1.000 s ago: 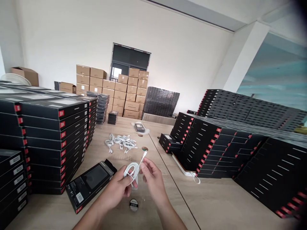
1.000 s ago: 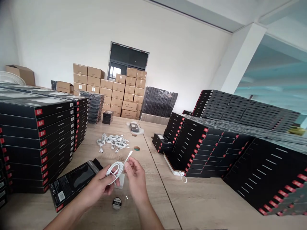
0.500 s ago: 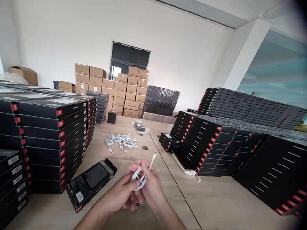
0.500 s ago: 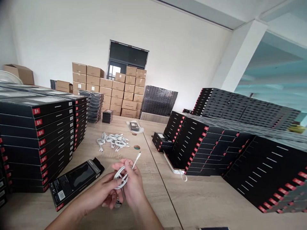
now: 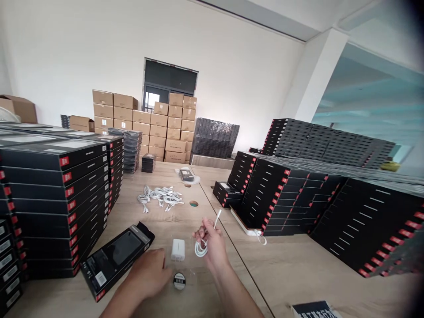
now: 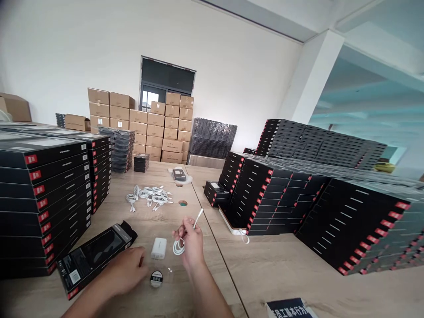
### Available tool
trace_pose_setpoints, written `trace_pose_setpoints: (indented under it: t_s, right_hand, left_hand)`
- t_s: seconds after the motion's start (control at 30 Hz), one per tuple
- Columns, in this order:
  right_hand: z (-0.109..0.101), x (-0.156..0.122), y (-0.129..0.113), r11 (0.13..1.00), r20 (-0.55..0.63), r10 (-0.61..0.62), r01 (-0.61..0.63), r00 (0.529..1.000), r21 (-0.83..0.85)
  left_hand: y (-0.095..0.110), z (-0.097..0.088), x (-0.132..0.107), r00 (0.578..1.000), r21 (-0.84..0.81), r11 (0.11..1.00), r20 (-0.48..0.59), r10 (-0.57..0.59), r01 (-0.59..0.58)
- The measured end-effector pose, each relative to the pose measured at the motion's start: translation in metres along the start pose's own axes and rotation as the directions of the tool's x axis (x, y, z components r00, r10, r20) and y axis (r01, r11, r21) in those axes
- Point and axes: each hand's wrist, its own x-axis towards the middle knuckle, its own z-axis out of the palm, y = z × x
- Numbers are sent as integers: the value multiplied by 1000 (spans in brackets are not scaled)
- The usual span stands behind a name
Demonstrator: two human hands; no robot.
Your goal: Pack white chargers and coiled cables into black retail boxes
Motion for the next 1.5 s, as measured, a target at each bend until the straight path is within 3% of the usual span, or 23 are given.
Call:
trace_pose_setpoints:
  t_s: [0.13,0.23,0.3,0.37,0.5,0.6,0.7,0.8,0.9,1.03,1.13,1.27,1.33,1.5]
  right_hand:
    - [4,-3,-2,1000,8,5,-5,1000,0]
    - [7,-6,-2,995,-51,-39,35,998,-95]
    - [9,-8,0,976,-72,-105,89,992,-201]
    - [11,-10,3,929,-42,-188,164,981,-333]
    - [11,-13,14,785,80,-327,318,942,-532]
    - [8,-14,23,712,183,-303,350,935,-608]
    - [6,-15,27,686,299,-189,344,935,-641]
    - [5,-14,22,816,383,-31,245,923,-523]
    - [3,-10,14,955,364,73,40,928,-293]
    - [-2,-6,6,957,333,195,-105,923,-269]
    - [-3,-6,5,926,373,196,-46,907,-374]
    - [3,-7,13,793,369,-21,240,929,-560]
    - [7,-7,18,753,362,-85,297,928,-587]
    - [8,-5,23,880,389,160,48,907,-472]
  left_hand:
    - [7,15,9,995,-98,995,-102,-17,7]
    - [12,25,13,983,-404,915,-158,-92,21]
    - [17,31,12,976,-685,728,-157,-148,0]
    - [23,35,11,976,-854,521,-121,-184,-8]
    - [33,36,7,984,-984,178,-38,-176,-6]
    - [32,31,5,988,-999,17,-37,-147,-35]
    - [26,22,8,987,-999,18,-52,-153,-50]
    - [21,14,12,979,-996,69,-70,-192,-58]
    - [20,9,15,980,-995,78,-80,-182,-66]
    - [24,5,12,990,-994,96,-70,-124,-58]
    - [27,6,10,989,-991,120,-73,-129,-58]
    - [28,13,13,976,-979,181,-124,-179,-91]
    - [27,15,16,962,-970,213,-164,-220,-117]
    - [23,15,20,938,-964,230,-200,-282,-136]
